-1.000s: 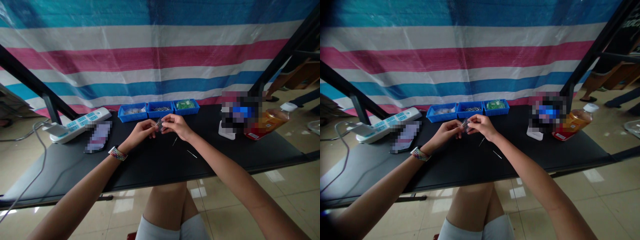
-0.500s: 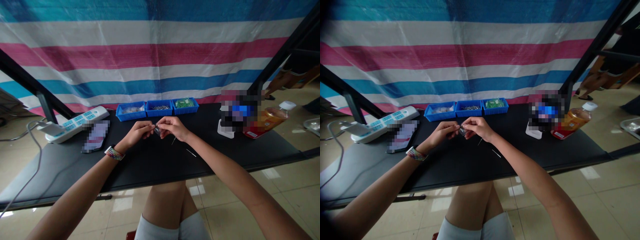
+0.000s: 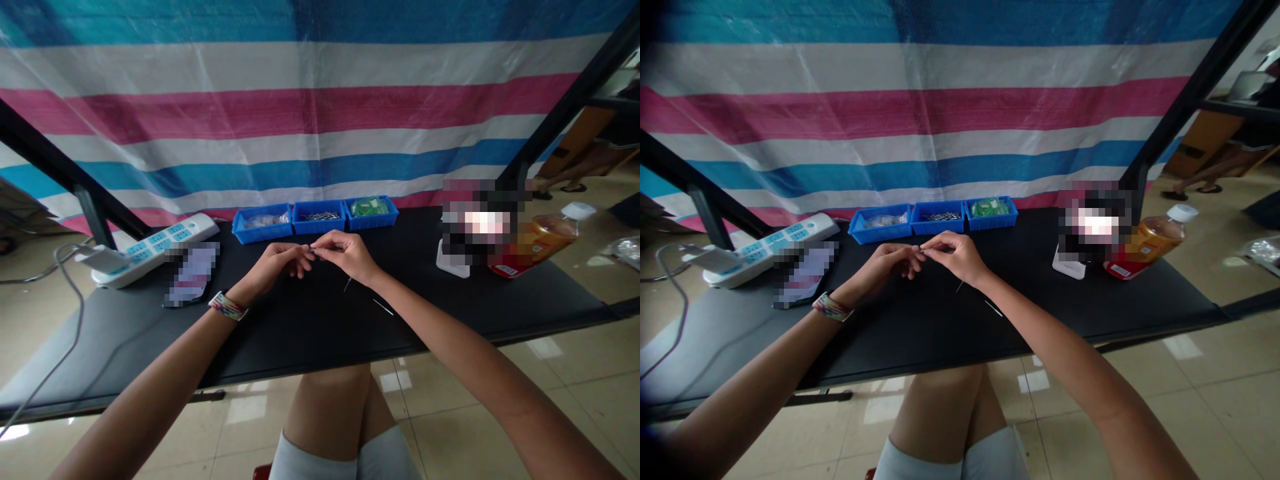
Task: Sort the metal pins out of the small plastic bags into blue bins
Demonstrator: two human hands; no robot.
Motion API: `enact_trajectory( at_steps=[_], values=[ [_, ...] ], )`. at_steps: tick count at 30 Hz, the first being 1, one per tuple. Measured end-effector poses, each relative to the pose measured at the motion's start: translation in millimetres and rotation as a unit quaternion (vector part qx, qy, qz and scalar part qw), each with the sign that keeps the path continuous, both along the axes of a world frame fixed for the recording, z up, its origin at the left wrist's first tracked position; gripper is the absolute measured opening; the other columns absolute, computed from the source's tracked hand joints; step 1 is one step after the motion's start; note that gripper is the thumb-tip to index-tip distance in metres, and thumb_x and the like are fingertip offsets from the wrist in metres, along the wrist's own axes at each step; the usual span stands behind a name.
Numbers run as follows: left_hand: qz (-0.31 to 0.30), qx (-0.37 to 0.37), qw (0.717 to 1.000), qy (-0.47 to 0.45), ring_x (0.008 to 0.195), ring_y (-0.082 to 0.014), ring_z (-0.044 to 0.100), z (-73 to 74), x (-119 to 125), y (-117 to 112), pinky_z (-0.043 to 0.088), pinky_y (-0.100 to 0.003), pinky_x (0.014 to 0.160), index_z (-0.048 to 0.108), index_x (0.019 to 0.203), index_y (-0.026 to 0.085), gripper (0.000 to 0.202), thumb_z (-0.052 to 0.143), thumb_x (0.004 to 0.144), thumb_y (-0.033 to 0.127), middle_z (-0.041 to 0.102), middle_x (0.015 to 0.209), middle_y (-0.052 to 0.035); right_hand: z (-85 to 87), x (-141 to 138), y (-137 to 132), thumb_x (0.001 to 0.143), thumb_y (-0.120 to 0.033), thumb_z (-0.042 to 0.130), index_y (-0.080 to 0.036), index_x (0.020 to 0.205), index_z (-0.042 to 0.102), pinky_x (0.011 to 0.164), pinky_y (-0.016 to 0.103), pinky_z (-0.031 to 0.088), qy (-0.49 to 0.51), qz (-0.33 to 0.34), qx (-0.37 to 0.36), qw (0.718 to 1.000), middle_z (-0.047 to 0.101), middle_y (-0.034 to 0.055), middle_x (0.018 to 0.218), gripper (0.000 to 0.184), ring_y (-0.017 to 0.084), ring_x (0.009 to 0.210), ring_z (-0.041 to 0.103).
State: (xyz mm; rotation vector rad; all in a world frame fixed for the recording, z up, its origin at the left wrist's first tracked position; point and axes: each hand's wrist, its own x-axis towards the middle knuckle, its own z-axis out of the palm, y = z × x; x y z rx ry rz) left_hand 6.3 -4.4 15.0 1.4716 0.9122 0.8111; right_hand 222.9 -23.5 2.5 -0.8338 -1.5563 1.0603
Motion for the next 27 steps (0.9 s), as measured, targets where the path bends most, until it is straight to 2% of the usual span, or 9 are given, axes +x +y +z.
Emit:
enact_trajectory(
  at_steps=[4,6,8,11,14,18,21,24,27],
  values=[
    [0.027,0.007,0.998,-0.051,0.057,-0.0163,0.069,-2.3,0,2,0.05,-0.025,0.052,0.081,0.087,0.018,0.032,0.089,0.078,0.048,0.081,0.082,-0.0086,0.0,2,0,0.084,-0.031,0.081,-0.024,0.107,0.081,0.088,0.034,0.066,0.011,-0.011,0.001,1.0,0.071,0.0093,0.13,0.024,0.026,0.119,0.072],
    [0.035,0.017,0.998,-0.059,0.052,-0.0133,0.064,-3.0,0,3,0.048,-0.025,0.051,0.079,0.09,0.018,0.03,0.089,0.078,0.045,0.081,0.083,-0.007,-0.1,2,0,0.084,-0.031,0.08,-0.026,0.121,0.076,0.084,0.036,0.069,0.059,0.006,-0.048,0.997,0.069,0.008,0.131,0.038,0.024,0.108,0.076],
    [0.039,0.03,0.997,-0.053,0.05,-0.0122,0.061,-3.0,-1,3,0.048,-0.026,0.051,0.077,0.088,0.018,0.03,0.089,0.079,0.044,0.081,0.084,-0.0072,-0.4,1,0,0.086,-0.036,0.08,-0.027,0.129,0.069,0.077,0.038,0.071,0.101,0.036,-0.107,0.988,0.072,0.006,0.121,0.045,0.021,0.093,0.078],
    [0.03,0.038,0.998,-0.036,0.056,-0.015,0.067,-1.8,-1,1,0.051,-0.027,0.056,0.075,0.086,0.018,0.032,0.088,0.081,0.047,0.08,0.085,-0.0075,-2.1,-2,1,0.086,-0.047,0.082,-0.022,0.117,0.068,0.071,0.037,0.072,0.115,0.067,-0.149,0.98,0.074,0.0045,0.101,0.042,0.021,0.085,0.078],
    [0.008,0.036,0.999,-0.02,0.062,-0.0181,0.072,-0.1,0,-2,0.051,-0.027,0.058,0.073,0.087,0.018,0.034,0.087,0.081,0.048,0.078,0.079,-0.0061,-6.0,-5,1,0.082,-0.054,0.087,-0.018,0.102,0.069,0.068,0.034,0.071,0.105,0.063,-0.138,0.983,0.074,0.0044,0.092,0.044,0.021,0.08,0.078],
    [-0.01,0.054,0.998,0.009,0.063,-0.0188,0.071,0.2,0,-3,0.051,-0.026,0.06,0.073,0.086,0.018,0.035,0.085,0.083,0.05,0.075,0.071,-0.0046,-12.4,-8,3,0.081,-0.054,0.087,-0.018,0.095,0.07,0.064,0.033,0.07,0.089,0.035,-0.108,0.99,0.072,0.002,0.086,0.042,0.018,0.07,0.076],
    [-0.003,0.031,0.999,0.014,0.059,-0.0179,0.068,-1.9,-3,0,0.05,-0.027,0.058,0.073,0.078,0.016,0.048,0.07,0.094,0.061,0.072,0.065,-0.0068,-14.6,-8,2,0.088,-0.05,0.082,-0.018,0.094,0.07,0.062,0.031,0.067,0.06,0.004,-0.059,0.996,0.07,0.0006,0.08,0.035,0.016,0.064,0.073],
    [-0.008,-0.011,1.0,0.01,0.053,-0.0162,0.063,-4.4,-4,4,0.048,-0.026,0.055,0.073,0.071,0.013,0.066,0.054,0.1,0.07,0.069,0.058,-0.0089,-13.3,-7,-2,0.097,-0.04,0.073,-0.019,0.096,0.072,0.065,0.031,0.065,-0.001,-0.049,0.048,0.998,0.071,0.0028,0.086,0.021,0.016,0.068,0.073],
    [-0.011,-0.031,0.999,-0.008,0.057,-0.0164,0.067,-5.4,-3,4,0.05,-0.026,0.057,0.077,0.079,0.012,0.06,0.064,0.096,0.067,0.074,0.066,-0.0098,-9.6,-6,-8,0.1,-0.026,0.067,-0.02,0.097,0.076,0.074,0.031,0.063,-0.092,-0.079,0.176,0.977,0.072,0.0068,0.098,0.012,0.018,0.083,0.073]
  ],
)
